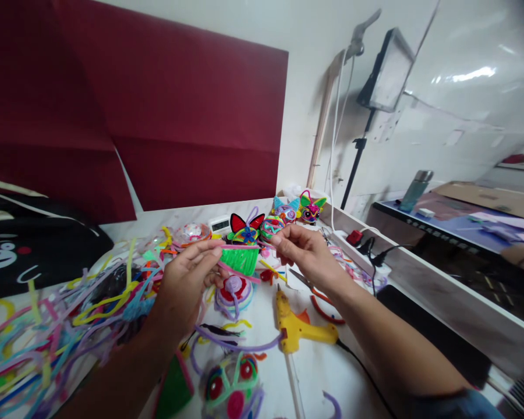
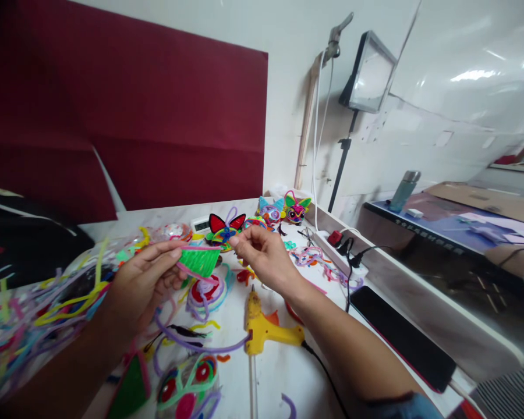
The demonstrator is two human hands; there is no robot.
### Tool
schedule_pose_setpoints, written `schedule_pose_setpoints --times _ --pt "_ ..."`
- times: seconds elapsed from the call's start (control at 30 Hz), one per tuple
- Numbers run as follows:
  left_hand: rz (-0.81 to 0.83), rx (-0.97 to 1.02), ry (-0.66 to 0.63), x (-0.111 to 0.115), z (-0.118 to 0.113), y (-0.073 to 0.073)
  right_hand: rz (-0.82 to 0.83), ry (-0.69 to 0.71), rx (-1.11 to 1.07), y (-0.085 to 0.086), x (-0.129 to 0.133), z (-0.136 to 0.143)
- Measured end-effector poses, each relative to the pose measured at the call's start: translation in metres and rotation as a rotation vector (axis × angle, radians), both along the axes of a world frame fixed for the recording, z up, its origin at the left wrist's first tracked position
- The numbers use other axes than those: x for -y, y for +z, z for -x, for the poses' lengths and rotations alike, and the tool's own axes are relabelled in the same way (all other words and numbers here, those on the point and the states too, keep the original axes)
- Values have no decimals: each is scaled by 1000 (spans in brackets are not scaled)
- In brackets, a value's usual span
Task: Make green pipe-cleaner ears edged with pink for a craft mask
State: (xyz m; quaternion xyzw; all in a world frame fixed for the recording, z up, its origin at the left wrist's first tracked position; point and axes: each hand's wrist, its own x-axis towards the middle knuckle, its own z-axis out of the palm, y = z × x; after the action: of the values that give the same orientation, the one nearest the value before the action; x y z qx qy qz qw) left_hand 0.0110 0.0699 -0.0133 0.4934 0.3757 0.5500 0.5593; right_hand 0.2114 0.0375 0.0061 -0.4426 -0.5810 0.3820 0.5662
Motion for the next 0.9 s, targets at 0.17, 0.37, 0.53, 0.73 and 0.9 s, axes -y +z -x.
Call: schedule_pose_setpoints --times 0.17,0.37,0.53,0.73,0.9 --pt "-5 24 56 4 -4 7 181 193 -18 -6 -1 8" --pt "-31 6 53 9 -7 7 225 295 10 -11 -2 14" --pt "-47 10 10 11 -8 4 229 287 -54 -15 -5 14" --pt "-64 -19 -102 11 -6 -1 196 259 -144 -19 -7 15" --pt "-71 -202 -174 11 -6 -10 200 238 -206 -17 -6 20"
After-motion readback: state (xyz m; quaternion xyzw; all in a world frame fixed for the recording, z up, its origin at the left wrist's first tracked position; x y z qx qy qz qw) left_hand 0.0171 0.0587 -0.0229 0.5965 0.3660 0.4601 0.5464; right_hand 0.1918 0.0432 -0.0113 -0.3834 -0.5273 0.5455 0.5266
